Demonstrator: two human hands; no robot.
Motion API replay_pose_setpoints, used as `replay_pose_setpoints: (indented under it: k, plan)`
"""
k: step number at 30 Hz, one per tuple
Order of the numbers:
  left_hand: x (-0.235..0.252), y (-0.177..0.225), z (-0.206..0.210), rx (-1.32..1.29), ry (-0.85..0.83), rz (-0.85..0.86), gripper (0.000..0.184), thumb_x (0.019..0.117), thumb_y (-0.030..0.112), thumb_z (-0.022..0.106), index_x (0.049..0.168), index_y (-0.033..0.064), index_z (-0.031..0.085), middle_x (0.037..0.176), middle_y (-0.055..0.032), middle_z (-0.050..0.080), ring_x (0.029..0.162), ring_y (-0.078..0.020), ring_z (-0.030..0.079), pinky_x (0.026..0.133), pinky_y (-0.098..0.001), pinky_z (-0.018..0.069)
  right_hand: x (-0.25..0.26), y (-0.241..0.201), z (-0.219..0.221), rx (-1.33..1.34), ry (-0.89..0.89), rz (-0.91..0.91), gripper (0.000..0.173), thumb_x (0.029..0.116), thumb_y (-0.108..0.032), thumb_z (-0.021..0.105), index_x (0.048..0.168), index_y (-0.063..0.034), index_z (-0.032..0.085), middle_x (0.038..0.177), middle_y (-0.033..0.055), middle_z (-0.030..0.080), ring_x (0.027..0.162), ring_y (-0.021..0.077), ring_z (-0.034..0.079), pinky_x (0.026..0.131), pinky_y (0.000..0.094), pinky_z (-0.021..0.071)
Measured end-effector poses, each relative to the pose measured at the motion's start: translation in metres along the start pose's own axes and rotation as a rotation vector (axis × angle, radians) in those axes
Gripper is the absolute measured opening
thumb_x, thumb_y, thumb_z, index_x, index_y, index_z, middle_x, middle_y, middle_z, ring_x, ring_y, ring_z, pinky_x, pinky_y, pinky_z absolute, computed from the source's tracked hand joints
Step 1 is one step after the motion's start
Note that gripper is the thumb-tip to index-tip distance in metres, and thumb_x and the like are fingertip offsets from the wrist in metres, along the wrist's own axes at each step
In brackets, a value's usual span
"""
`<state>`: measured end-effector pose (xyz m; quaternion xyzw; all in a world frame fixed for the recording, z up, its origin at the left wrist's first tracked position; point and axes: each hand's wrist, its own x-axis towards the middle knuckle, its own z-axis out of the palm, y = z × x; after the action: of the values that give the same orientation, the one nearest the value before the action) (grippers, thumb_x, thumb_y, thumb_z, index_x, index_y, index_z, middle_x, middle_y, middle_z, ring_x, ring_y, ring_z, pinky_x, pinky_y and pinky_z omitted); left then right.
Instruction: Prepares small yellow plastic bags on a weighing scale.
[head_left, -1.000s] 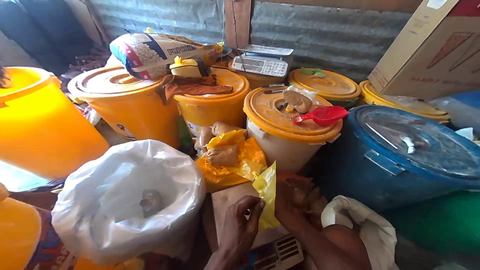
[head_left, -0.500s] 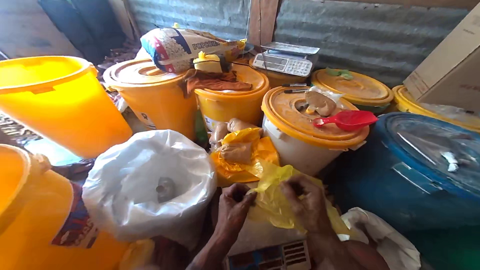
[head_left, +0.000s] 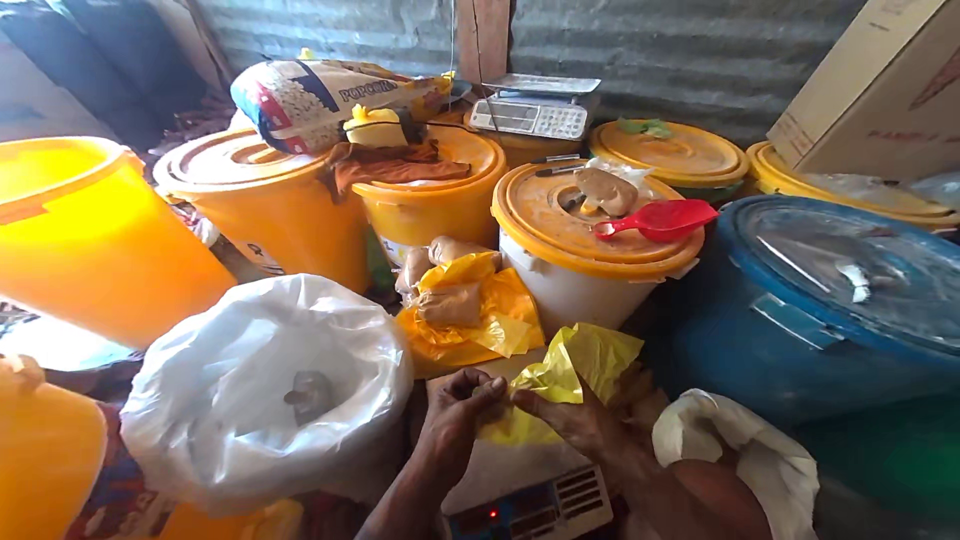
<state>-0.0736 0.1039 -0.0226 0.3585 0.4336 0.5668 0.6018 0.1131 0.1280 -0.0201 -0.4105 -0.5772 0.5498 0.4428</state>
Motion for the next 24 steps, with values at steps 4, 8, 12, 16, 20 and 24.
replay_pose_setpoints:
  k: [4, 8, 12, 16, 20, 24]
  plan:
    - [0.001, -0.007, -0.003, 0.147, -0.068, 0.041, 0.006, 0.0917, 0.004, 0.072, 0.094, 0.0016, 0.067, 0.080, -0.0056, 0.069, 0.071, -0.0123, 0.067, 0.068, -0.0290, 0.0593, 0.004, 0.003, -0.003, 0.089, -0.033, 0.012, 0.016, 0.0916, -0.016, 0.077, 0.099, -0.0040, 0.071, 0.081, 0.0000, 0.070, 0.071, 0.0068, 0.066, 0.069, 0.0235, 0.0582]
    - [-0.004, -0.016, 0.002, 0.261, -0.172, -0.004, 0.009, 0.0945, 0.006, 0.070, 0.102, 0.0002, 0.068, 0.086, -0.0059, 0.071, 0.076, -0.0136, 0.069, 0.072, -0.0304, 0.0605, 0.011, 0.009, -0.008, 0.113, -0.053, -0.004, 0.015, 0.0990, -0.018, 0.067, 0.092, -0.0048, 0.063, 0.075, 0.0003, 0.062, 0.065, 0.0078, 0.059, 0.062, 0.0232, 0.0529]
    - [-0.003, -0.014, 0.001, 0.250, -0.148, -0.033, 0.014, 0.1011, 0.013, 0.064, 0.103, 0.0013, 0.071, 0.088, -0.0067, 0.072, 0.079, -0.0143, 0.070, 0.075, -0.0316, 0.0610, 0.009, 0.011, -0.004, 0.089, -0.130, -0.021, 0.017, 0.0973, -0.017, 0.070, 0.103, -0.0017, 0.064, 0.085, 0.0036, 0.066, 0.073, 0.0098, 0.064, 0.065, 0.0242, 0.0554]
    - [-0.002, -0.012, -0.002, 0.212, -0.085, 0.027, 0.006, 0.0958, 0.007, 0.069, 0.097, 0.0012, 0.071, 0.083, -0.0055, 0.071, 0.074, -0.0113, 0.067, 0.071, -0.0276, 0.0585, 0.009, 0.013, -0.004, 0.052, -0.198, -0.044, 0.029, 0.0882, -0.012, 0.079, 0.109, 0.0003, 0.064, 0.092, 0.0064, 0.068, 0.081, 0.0127, 0.067, 0.074, 0.0264, 0.0586]
    - [-0.003, -0.013, -0.002, 0.141, -0.033, 0.022, 0.010, 0.0882, -0.001, 0.074, 0.091, 0.0020, 0.065, 0.078, -0.0051, 0.068, 0.069, -0.0116, 0.066, 0.067, -0.0279, 0.0582, 0.008, 0.010, -0.005, 0.001, -0.221, -0.049, 0.023, 0.0870, -0.007, 0.079, 0.105, 0.0006, 0.067, 0.087, 0.0047, 0.070, 0.077, 0.0099, 0.068, 0.073, 0.0235, 0.0588]
    - [-0.002, -0.011, -0.004, 0.090, -0.054, -0.046, 0.010, 0.0923, 0.005, 0.070, 0.085, 0.0056, 0.064, 0.075, -0.0037, 0.066, 0.067, -0.0109, 0.065, 0.065, -0.0284, 0.0571, 0.008, 0.009, -0.007, -0.048, -0.211, -0.087, 0.010, 0.0919, -0.009, 0.074, 0.097, -0.0017, 0.071, 0.080, 0.0002, 0.069, 0.070, 0.0036, 0.064, 0.067, 0.0188, 0.0544]
